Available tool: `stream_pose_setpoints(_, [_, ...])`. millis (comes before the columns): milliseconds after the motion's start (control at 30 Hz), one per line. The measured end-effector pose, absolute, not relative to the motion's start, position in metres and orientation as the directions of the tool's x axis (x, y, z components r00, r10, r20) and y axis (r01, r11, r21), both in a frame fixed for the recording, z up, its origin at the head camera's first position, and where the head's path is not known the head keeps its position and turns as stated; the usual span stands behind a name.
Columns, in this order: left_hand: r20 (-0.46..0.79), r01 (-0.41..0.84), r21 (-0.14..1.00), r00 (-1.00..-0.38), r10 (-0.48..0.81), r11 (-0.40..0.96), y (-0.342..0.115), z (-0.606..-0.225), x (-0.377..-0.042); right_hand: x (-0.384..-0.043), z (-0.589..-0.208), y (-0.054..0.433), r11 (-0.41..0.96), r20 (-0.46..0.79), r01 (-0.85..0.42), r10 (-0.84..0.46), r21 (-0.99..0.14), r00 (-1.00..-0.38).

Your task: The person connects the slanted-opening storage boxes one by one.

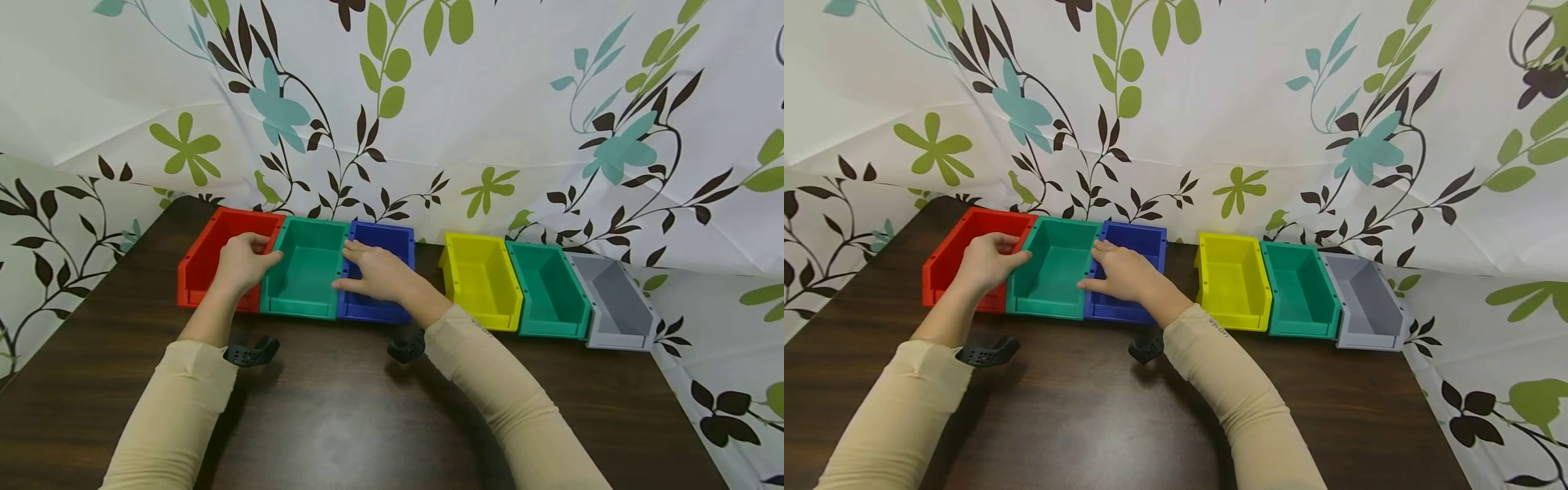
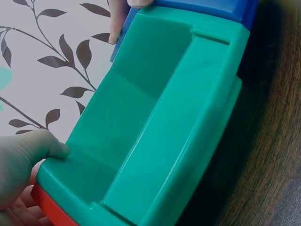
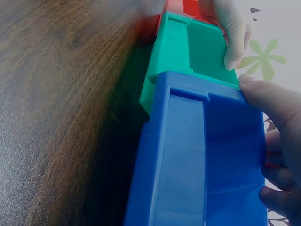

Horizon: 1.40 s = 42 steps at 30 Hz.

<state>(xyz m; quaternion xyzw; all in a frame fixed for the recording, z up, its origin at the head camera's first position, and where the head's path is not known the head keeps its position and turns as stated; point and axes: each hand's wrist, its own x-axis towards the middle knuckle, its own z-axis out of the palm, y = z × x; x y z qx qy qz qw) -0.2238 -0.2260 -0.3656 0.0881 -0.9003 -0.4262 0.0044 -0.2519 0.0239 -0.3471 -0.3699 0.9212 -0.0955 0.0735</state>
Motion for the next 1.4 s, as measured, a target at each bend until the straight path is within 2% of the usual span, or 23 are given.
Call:
stream_pose_setpoints(900, [-0.032,-0.132,0.761,-0.986,-0.166,0.635,-0.225,-0.349,-0.223,-0.247,-0.34,0.027,0.706,-0.054,-0.686,-0.703,-0.177,-0.71])
stream_pose_setpoints(1167, [-0.052,-0.169,0.741,-0.979,-0.195,0.65,-0.222,-0.354,-0.226,-0.246,-0.344,0.032,0.733,-0.157,-0.642,-0.678,-0.227,-0.718])
stream_pose_setpoints(1267, [-0.069,-0.188,0.727,-0.977,-0.203,0.661,-0.22,-0.358,-0.227,-0.245,-0.349,0.04,0.748,-0.133,-0.611,-0.654,-0.258,-0.745])
stream_pose_setpoints(1400, [-0.077,-0.205,0.718,-0.973,-0.217,0.666,-0.219,-0.362,-0.225,-0.242,-0.355,0.058,0.747,-0.031,-0.597,-0.631,-0.292,-0.775])
